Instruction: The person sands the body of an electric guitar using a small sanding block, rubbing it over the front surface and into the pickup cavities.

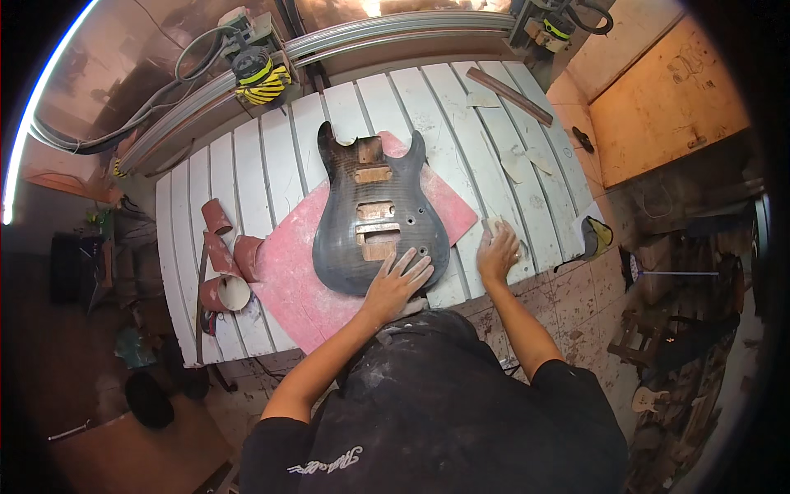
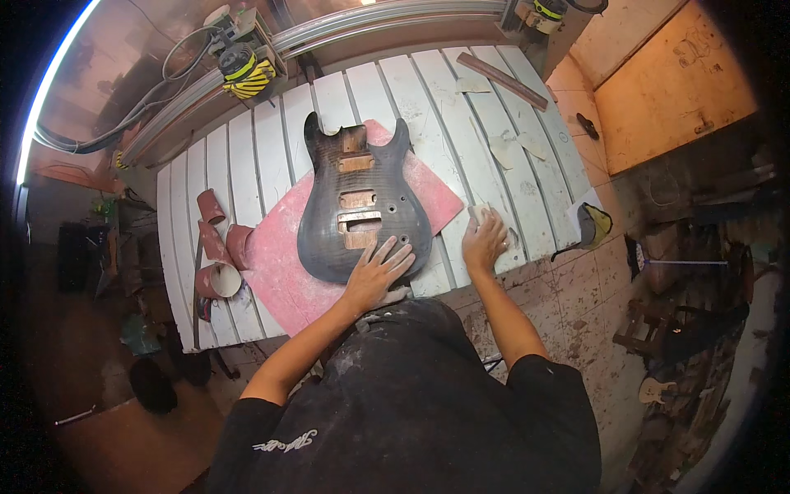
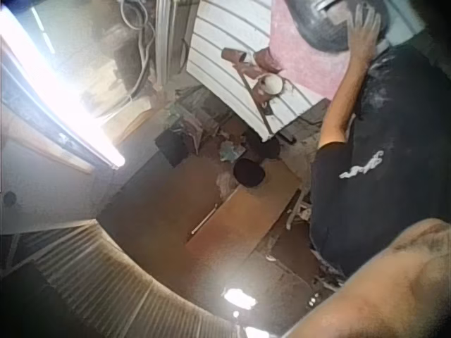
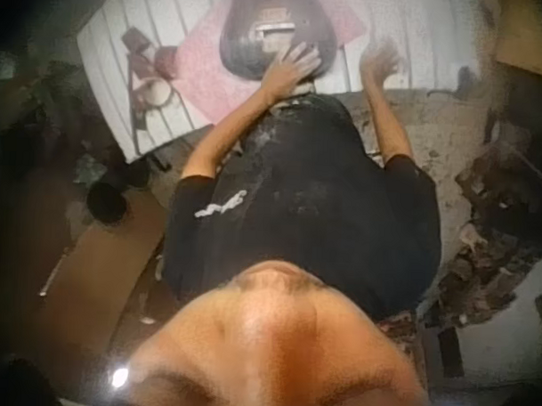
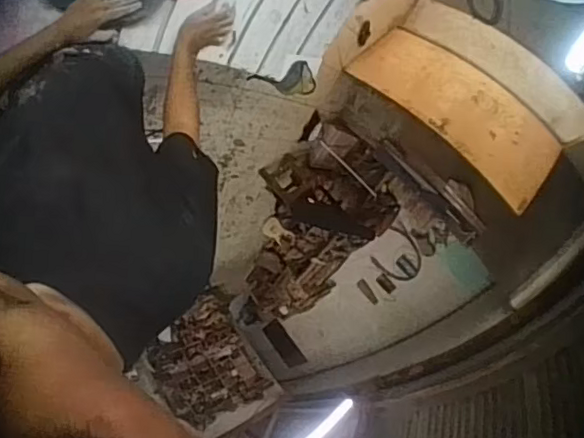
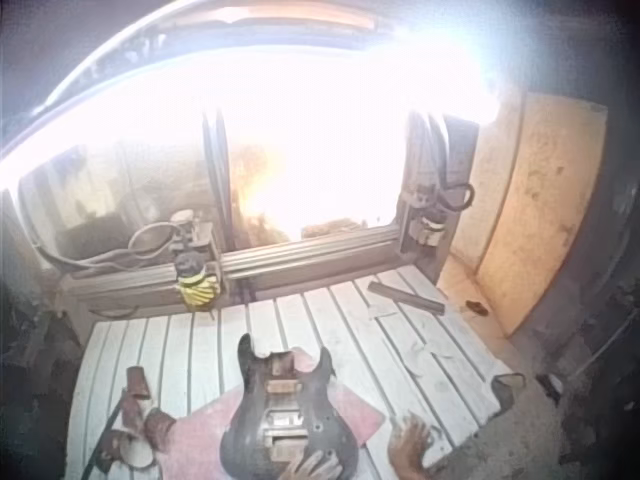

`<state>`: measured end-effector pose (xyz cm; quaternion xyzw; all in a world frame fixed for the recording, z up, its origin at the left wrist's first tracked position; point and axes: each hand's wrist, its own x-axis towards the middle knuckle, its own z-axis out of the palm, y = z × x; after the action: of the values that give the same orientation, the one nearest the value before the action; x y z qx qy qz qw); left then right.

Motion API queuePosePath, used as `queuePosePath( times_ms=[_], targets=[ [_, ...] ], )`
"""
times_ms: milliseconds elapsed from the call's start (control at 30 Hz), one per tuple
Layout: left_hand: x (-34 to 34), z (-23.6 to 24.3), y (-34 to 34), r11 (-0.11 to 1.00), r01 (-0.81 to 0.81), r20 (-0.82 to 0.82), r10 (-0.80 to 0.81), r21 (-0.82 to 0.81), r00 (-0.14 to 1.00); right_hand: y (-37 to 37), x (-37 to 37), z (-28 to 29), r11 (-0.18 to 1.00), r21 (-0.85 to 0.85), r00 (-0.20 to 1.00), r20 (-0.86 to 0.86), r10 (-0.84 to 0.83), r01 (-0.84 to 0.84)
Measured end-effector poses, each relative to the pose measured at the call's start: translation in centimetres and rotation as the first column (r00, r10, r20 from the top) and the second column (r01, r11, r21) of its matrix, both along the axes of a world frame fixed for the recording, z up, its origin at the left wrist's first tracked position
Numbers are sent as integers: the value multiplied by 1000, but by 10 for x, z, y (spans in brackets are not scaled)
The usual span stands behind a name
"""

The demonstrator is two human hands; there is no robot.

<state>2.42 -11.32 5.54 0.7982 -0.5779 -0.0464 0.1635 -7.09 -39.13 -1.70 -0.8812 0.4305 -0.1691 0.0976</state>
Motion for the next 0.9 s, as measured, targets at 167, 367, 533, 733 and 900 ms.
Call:
queuePosePath(
  times_ms=[167,367,533,733,900],
  targets=[
    [-5,6,-28,999,-29,7,29,31,1000,-2,0,-1,998,-60,999,37,15,-13],
    [2,0,-25,998,-54,126,57,-24,990,0,-1,5,998,-41,997,66,47,-45],
    [13,23,0,948,-319,-16,319,13,948,29,-7,46,897,85,861,332,386,-435],
    [9,12,4,938,-341,-27,343,58,939,72,-9,76,800,113,787,302,538,-590],
    [13,7,5,937,-349,-35,349,-10,937,103,-29,78,781,58,767,248,592,-622]
  ],
)
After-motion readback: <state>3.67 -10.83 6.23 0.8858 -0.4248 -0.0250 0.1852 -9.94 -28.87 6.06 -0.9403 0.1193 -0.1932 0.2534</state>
